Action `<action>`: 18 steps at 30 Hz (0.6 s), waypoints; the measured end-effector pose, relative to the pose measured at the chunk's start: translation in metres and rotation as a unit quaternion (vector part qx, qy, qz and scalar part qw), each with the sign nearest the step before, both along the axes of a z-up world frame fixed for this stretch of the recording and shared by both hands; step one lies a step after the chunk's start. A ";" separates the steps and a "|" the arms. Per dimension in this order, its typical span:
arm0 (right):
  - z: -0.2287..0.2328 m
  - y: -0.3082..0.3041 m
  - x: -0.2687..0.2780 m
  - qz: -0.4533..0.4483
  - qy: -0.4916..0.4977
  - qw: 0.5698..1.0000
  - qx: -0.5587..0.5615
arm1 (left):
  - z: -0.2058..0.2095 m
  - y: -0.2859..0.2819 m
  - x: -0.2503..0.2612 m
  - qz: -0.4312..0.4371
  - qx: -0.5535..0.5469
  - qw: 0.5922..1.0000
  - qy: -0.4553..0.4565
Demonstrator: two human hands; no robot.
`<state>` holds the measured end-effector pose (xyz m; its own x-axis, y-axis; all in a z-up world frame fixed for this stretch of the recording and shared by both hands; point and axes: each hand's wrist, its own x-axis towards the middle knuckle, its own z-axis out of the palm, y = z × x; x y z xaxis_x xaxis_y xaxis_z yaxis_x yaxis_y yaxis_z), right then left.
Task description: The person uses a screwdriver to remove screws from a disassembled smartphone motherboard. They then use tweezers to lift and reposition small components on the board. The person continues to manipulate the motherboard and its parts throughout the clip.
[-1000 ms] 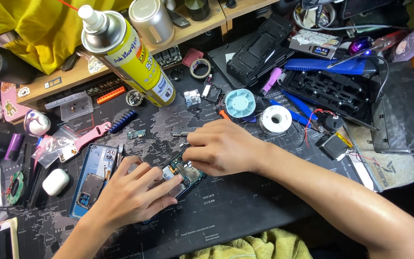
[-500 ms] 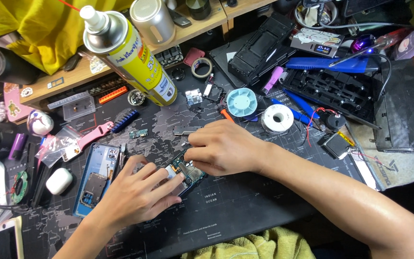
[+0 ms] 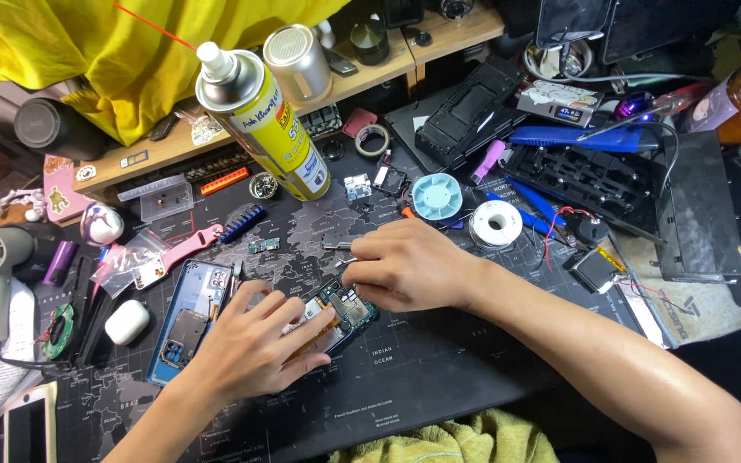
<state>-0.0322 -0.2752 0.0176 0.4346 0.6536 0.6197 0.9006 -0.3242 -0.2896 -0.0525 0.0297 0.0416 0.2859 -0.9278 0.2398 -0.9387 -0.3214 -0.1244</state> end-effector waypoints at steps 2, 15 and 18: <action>0.002 0.000 0.000 0.000 -0.002 1.000 -0.001 | 0.004 -0.003 0.000 -0.003 0.000 1.000 -0.008; 0.002 0.003 -0.003 0.003 -0.008 1.000 0.002 | -0.003 0.001 -0.015 0.008 0.042 0.994 -0.098; 0.007 0.001 -0.003 0.003 -0.022 1.000 0.010 | -0.004 0.003 -0.022 -0.006 0.026 0.996 -0.079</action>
<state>-0.0349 -0.2747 0.0242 0.4020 0.6435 0.6515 0.9148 -0.3125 -0.2558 -0.0742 0.0324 0.0375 0.2366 -0.9433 0.2327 -0.9097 -0.2992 -0.2879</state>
